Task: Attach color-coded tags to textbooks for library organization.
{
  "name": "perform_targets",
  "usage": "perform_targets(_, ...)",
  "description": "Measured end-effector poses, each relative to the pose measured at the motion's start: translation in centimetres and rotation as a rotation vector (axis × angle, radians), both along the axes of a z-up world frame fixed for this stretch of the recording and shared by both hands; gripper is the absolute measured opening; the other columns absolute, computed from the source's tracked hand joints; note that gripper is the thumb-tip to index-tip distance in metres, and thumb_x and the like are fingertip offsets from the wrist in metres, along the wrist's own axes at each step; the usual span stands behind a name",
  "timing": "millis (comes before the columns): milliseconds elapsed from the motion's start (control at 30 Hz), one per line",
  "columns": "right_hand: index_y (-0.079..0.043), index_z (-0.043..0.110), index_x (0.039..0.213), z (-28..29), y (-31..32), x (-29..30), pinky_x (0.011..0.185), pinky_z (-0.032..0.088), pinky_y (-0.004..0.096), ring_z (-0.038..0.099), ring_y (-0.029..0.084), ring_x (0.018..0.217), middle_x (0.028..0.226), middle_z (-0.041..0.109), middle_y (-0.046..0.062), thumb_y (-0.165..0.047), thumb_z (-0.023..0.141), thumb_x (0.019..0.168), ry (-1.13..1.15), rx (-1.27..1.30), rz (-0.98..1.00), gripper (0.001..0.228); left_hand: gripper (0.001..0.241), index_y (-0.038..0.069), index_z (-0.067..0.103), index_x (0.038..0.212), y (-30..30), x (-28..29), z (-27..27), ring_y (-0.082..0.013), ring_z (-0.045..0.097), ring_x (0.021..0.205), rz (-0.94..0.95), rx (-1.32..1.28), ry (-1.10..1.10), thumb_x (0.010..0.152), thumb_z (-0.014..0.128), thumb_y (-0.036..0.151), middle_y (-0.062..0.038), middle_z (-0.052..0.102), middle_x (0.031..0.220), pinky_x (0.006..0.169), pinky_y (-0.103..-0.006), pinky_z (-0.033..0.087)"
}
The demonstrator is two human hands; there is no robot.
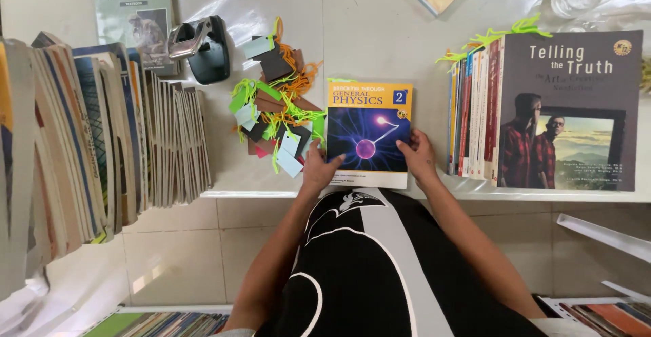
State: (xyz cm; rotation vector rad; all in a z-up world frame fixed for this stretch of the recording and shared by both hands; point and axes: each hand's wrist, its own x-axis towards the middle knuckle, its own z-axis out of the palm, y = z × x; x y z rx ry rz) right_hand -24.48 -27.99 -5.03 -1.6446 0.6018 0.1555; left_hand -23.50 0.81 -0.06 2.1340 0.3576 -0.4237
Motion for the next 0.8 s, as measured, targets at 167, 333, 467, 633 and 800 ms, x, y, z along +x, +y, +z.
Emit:
perform_targets(167,0.003,0.06,0.136,0.8,0.0,-0.6,0.096,0.051,0.032,0.064,0.018,0.106,0.12,0.069,0.013,-0.014,0.075,0.089,0.044,0.048,0.031,0.052,0.087,0.002,0.049,0.142,-0.5,-0.5,-1.5,-0.034,0.064,0.104,-0.007,-0.029,0.01,0.073,0.084,0.041,-0.022,0.066,0.115,0.091,-0.0435,0.053)
perform_targets(333,0.001,0.055,0.137,2.1,2.7,-2.5,0.094,0.05,0.033,0.063,0.02,0.106,0.12,0.066,0.011,-0.011,0.078,0.082,-0.065,-0.183,0.022,0.06,0.083,0.004,0.049,0.146,-0.2,-3.8,-2.2,-0.0385,0.053,0.12,-0.06,0.06,-0.211,0.077,0.085,0.035,-0.025,0.058,0.127,0.102,-0.046,0.045)
perform_targets(467,0.008,0.053,0.134,0.5,2.8,-4.3,0.092,0.049,0.037,0.061,0.027,0.106,0.118,0.063,0.019,-0.012,0.086,0.079,-0.138,-0.502,0.064,0.067,0.085,0.002,0.044,0.147,0.5,-5.7,-1.9,-0.0393,0.053,0.125,-0.045,-0.076,-0.213,0.078,0.084,0.032,-0.027,0.056,0.133,0.106,-0.0462,0.043)
perform_targets(633,0.004,0.056,0.131,0.3,1.8,-4.7,0.09,0.053,0.033,0.064,0.018,0.101,0.115,0.069,0.014,-0.021,0.081,0.086,0.026,-0.188,-0.087,0.057,0.082,0.001,0.046,0.139,0.9,-4.4,-0.4,-0.034,0.061,0.115,0.009,-0.151,-0.024,0.074,0.086,0.031,-0.023,0.059,0.128,0.098,-0.0427,0.05)
perform_targets(800,0.001,0.067,0.117,3.2,1.8,-6.8,0.087,0.053,0.033,0.067,0.02,0.098,0.109,0.074,0.013,-0.023,0.08,0.087,0.244,-0.165,-0.08,0.04,0.062,0.0,0.055,0.126,0.5,-5.1,2.4,-0.0231,0.067,0.097,-0.035,-0.436,0.241,0.078,0.084,0.025,-0.017,0.07,0.11,0.085,-0.0356,0.055)
